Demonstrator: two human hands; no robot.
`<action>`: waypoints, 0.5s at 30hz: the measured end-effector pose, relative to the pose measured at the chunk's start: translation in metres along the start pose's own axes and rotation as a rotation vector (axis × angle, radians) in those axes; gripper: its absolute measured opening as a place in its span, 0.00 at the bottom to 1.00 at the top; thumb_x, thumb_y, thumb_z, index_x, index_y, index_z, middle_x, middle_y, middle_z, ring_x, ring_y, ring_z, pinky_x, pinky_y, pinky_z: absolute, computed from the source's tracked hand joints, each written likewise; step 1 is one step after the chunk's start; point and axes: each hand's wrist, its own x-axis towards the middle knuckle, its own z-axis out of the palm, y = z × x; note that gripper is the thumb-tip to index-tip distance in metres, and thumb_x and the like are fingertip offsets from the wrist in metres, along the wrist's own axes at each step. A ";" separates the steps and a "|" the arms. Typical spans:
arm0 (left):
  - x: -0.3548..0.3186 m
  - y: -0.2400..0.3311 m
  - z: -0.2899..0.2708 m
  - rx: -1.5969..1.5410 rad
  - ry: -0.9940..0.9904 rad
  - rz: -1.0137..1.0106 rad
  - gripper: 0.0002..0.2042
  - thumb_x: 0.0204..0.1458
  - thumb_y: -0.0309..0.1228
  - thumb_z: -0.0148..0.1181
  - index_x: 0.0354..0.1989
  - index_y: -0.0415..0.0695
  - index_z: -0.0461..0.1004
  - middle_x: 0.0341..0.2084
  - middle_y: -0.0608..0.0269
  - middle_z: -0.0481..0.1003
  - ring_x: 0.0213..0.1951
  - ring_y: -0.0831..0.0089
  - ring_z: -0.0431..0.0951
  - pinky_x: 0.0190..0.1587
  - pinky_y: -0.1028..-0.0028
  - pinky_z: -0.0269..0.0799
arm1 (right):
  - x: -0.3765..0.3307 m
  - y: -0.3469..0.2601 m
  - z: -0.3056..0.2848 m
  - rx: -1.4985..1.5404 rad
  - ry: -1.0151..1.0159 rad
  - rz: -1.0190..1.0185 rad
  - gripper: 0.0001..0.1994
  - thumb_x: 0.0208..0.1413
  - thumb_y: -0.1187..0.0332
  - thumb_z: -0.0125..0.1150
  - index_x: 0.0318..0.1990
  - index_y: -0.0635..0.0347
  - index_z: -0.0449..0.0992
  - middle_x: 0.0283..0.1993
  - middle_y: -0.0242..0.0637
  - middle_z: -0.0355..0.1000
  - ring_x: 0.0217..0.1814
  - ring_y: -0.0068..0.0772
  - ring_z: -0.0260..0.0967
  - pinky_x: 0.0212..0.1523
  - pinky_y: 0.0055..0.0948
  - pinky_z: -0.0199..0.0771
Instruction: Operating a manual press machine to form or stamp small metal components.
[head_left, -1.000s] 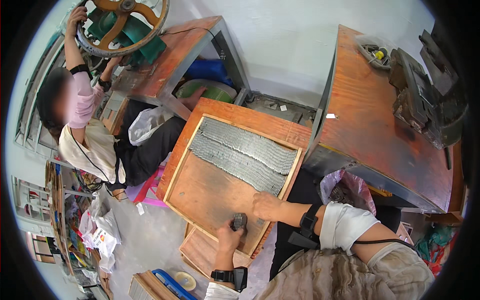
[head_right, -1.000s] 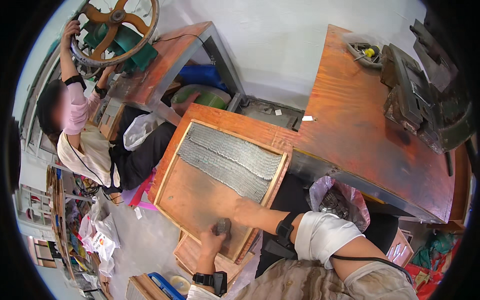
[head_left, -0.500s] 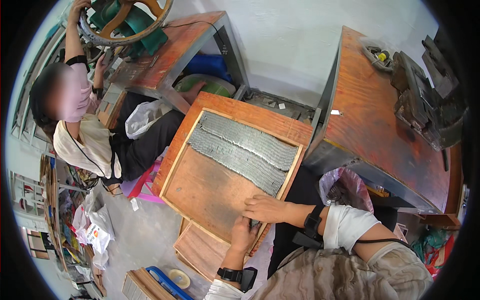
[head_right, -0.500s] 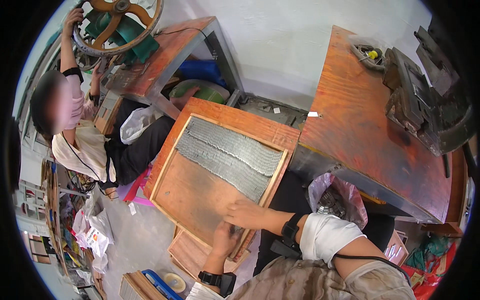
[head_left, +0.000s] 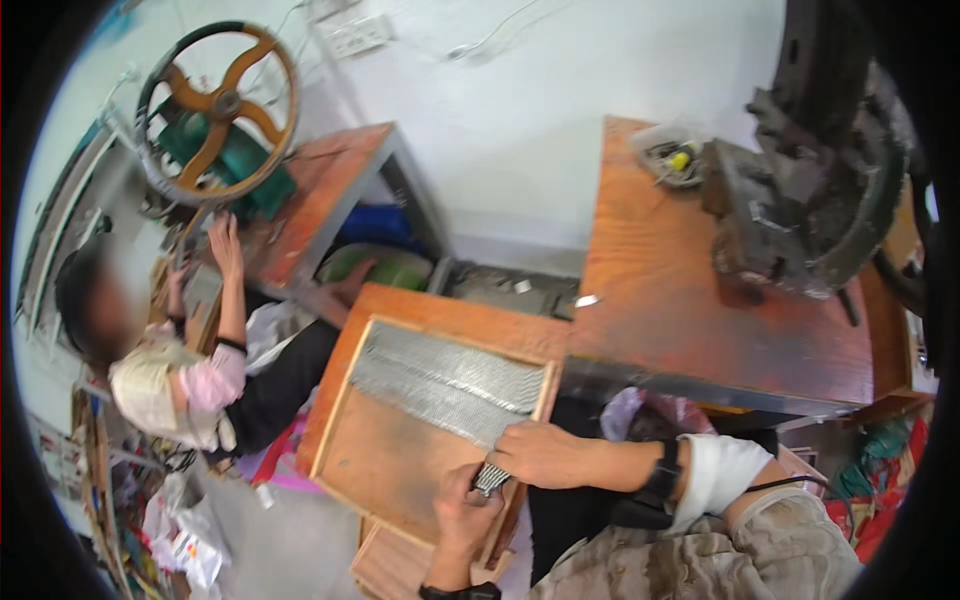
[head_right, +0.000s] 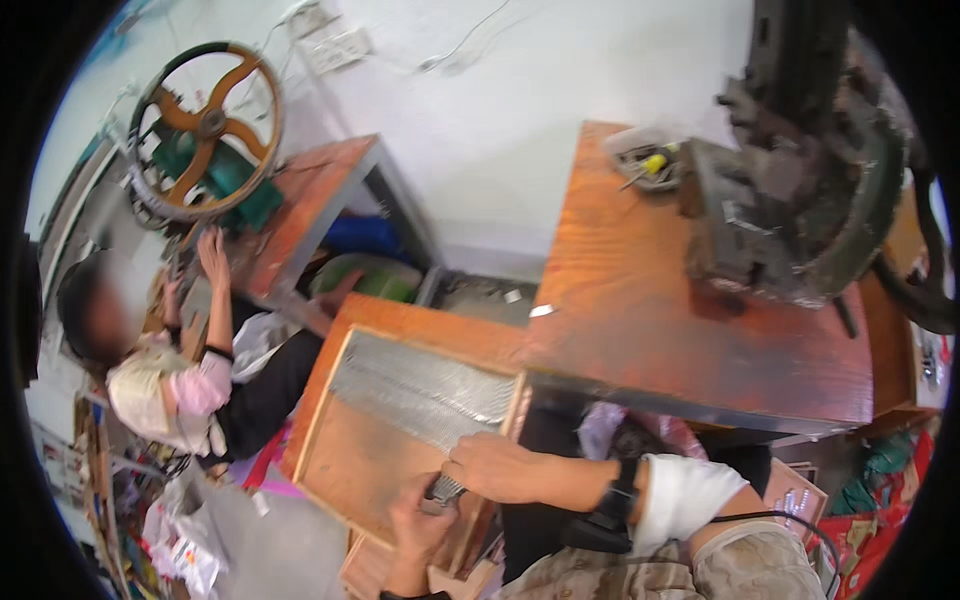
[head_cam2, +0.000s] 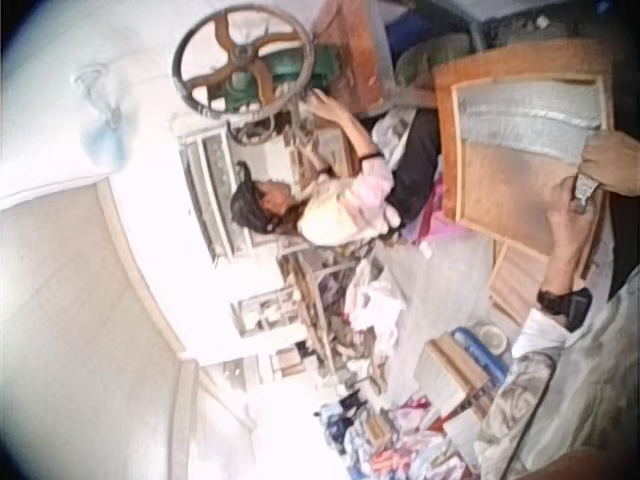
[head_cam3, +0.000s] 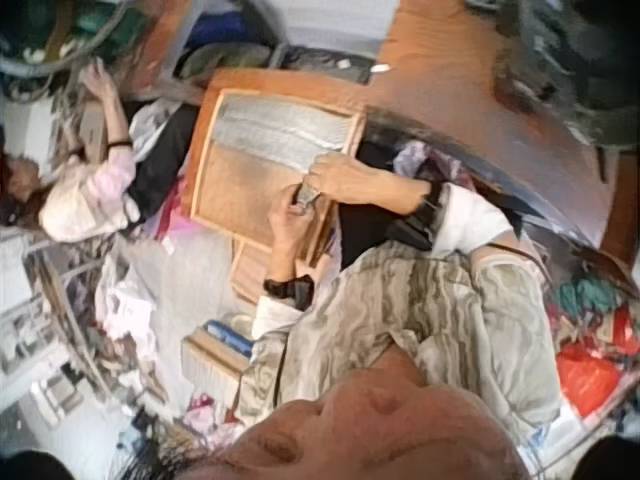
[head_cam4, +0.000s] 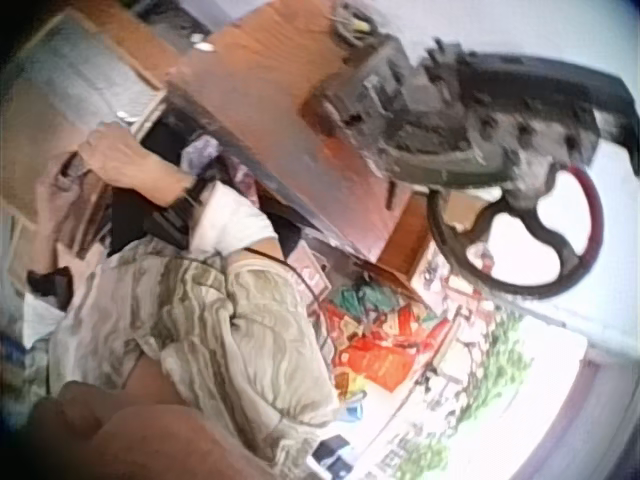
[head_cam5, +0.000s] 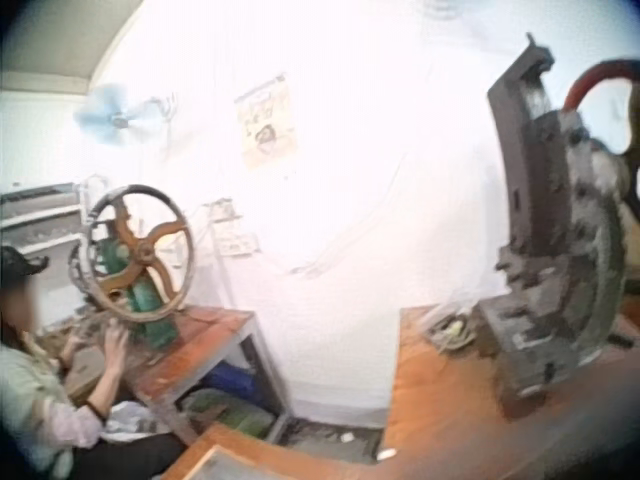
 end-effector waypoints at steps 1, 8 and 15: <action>0.020 0.021 -0.002 -0.100 0.033 0.105 0.19 0.32 0.24 0.68 0.37 0.37 0.75 0.28 0.53 0.76 0.30 0.57 0.76 0.35 0.67 0.73 | -0.014 -0.003 -0.038 0.025 0.108 0.057 0.10 0.44 0.68 0.56 0.36 0.60 0.72 0.33 0.36 0.69 0.38 0.38 0.69 0.38 0.35 0.69; 0.145 0.166 0.117 -0.375 -0.364 0.685 0.22 0.37 0.25 0.62 0.46 0.38 0.70 0.40 0.51 0.71 0.44 0.53 0.69 0.46 0.62 0.66 | -0.151 0.007 -0.184 -0.221 0.347 0.640 0.25 0.34 0.71 0.69 0.45 0.64 0.72 0.40 0.45 0.70 0.44 0.51 0.67 0.45 0.41 0.68; 0.128 0.210 0.202 -0.301 -0.266 0.480 0.28 0.40 0.20 0.52 0.55 0.33 0.58 0.51 0.37 0.61 0.57 0.44 0.58 0.61 0.57 0.54 | -0.182 0.046 -0.162 -0.208 0.538 0.733 0.24 0.37 0.77 0.63 0.47 0.67 0.69 0.44 0.50 0.66 0.49 0.53 0.63 0.49 0.39 0.65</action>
